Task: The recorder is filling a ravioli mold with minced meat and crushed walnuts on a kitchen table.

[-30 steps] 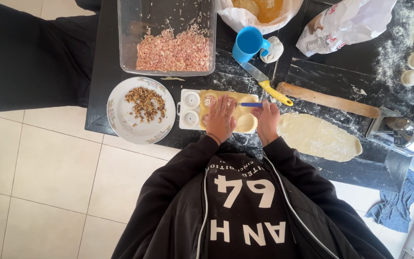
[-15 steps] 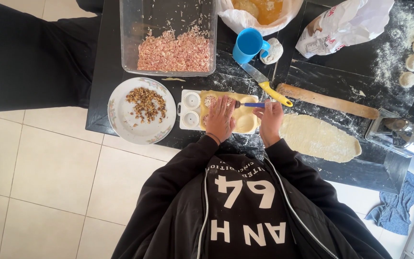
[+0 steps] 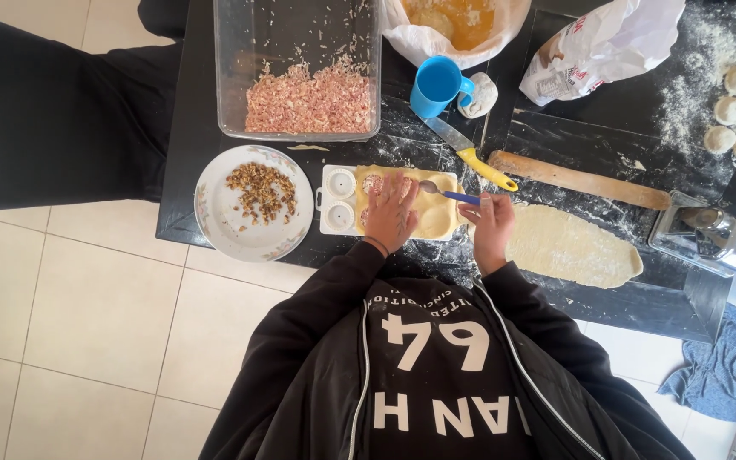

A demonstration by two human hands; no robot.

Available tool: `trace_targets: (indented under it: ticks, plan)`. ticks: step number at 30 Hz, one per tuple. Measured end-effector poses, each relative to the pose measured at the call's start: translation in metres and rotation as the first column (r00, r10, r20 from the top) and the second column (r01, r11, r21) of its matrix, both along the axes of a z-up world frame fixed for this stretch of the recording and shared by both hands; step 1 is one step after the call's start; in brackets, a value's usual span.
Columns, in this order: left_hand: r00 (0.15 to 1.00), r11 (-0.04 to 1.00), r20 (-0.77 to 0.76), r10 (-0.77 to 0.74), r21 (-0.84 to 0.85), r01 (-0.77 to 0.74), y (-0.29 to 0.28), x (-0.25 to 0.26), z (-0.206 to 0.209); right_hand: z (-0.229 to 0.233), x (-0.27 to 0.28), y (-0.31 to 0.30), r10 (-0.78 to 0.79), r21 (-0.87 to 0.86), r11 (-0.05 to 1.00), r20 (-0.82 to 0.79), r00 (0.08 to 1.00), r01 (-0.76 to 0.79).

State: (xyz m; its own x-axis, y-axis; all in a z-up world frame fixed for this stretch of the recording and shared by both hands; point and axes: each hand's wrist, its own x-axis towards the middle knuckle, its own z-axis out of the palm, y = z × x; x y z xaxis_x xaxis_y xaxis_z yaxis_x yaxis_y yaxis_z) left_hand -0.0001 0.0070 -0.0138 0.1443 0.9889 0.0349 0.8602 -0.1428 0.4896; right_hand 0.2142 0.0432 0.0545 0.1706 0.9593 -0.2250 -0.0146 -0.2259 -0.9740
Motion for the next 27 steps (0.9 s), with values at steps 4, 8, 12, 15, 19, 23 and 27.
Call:
trace_targets:
  ticks: [4, 8, 12, 15, 19, 23, 27]
  plan:
    - [0.999, 0.999, 0.05, -0.019, -0.03, 0.021, 0.002, -0.005, 0.01, -0.012, 0.011, -0.006, -0.018, 0.01, 1.0, -0.087, 0.996, 0.019]
    - [0.992, 0.999, 0.128, 0.009, 0.032, -0.013, 0.01, -0.008, 0.002, -0.016, 0.014, -0.007, -0.049, -0.009, 0.999, -0.141, 0.989, 0.048]
    - [0.971, 0.992, 0.227, 0.076, 0.078, -0.096, 0.018, -0.008, -0.006, -0.019, 0.018, -0.008, -0.063, -0.088, 0.995, -0.216, 0.974, 0.044]
    - [0.962, 0.986, 0.258, 0.085, 0.119, -0.119, 0.022, -0.01, 0.01, -0.02, 0.022, -0.01, -0.064, -0.124, 0.992, -0.24, 0.969, 0.035]
    - [0.958, 0.983, 0.26, 0.118, 0.108, -0.15, 0.026, -0.008, -0.008, -0.024, 0.026, -0.016, -0.05, -0.137, 0.99, -0.221, 0.974, 0.02]
    - [0.964, 0.972, 0.221, 0.151, 0.143, -0.185, 0.028, -0.013, -0.003, -0.029, 0.03, -0.018, -0.067, -0.149, 0.988, -0.241, 0.968, 0.031]
    - [0.952, 0.955, 0.255, 0.168, 0.197, -0.222, 0.026, -0.017, 0.014, -0.023, 0.031, -0.02, -0.072, -0.186, 0.982, -0.27, 0.96, 0.021]
